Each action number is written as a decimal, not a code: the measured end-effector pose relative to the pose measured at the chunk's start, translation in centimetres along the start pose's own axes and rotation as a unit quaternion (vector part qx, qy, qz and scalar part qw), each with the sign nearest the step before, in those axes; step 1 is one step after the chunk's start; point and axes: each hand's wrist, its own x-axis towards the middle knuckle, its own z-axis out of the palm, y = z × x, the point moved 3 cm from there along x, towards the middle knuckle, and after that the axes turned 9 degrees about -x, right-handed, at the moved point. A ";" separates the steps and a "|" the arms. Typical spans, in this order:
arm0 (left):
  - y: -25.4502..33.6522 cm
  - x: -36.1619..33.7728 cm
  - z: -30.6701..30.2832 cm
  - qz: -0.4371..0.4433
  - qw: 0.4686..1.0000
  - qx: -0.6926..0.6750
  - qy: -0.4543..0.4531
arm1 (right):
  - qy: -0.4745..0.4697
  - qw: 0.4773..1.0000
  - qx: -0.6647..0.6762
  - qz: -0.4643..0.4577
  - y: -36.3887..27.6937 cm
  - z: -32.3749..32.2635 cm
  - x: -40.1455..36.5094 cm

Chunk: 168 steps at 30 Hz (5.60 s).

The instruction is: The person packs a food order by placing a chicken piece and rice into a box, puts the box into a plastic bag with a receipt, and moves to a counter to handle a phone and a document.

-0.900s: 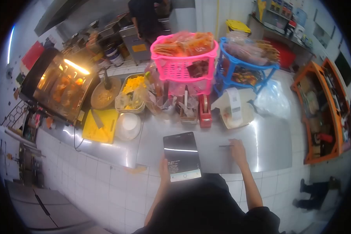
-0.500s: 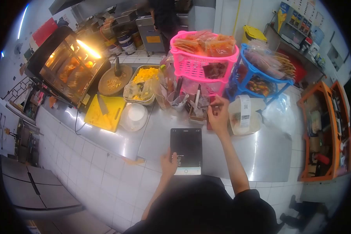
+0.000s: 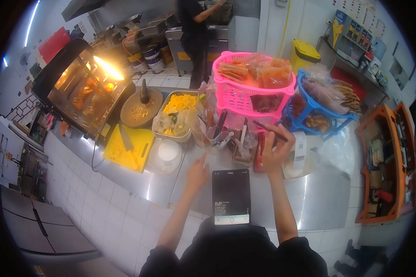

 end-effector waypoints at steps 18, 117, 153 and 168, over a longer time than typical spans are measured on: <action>2.1 5.0 5.1 0.079 0.953 -0.252 0.149 | -0.207 0.948 -0.230 0.079 5.4 3.2 -9.5; -10.2 -12.5 -33.9 -0.152 0.724 -0.515 0.433 | -0.167 0.965 -0.078 0.184 -3.7 3.2 -3.5; -13.2 -4.5 -31.0 -0.174 0.751 -0.587 0.246 | -0.066 0.735 0.352 0.576 -6.1 3.0 -12.9; 5.2 -6.4 -19.0 -0.126 0.769 -0.577 0.245 | -0.202 0.795 -0.358 0.446 19.9 -18.9 -5.7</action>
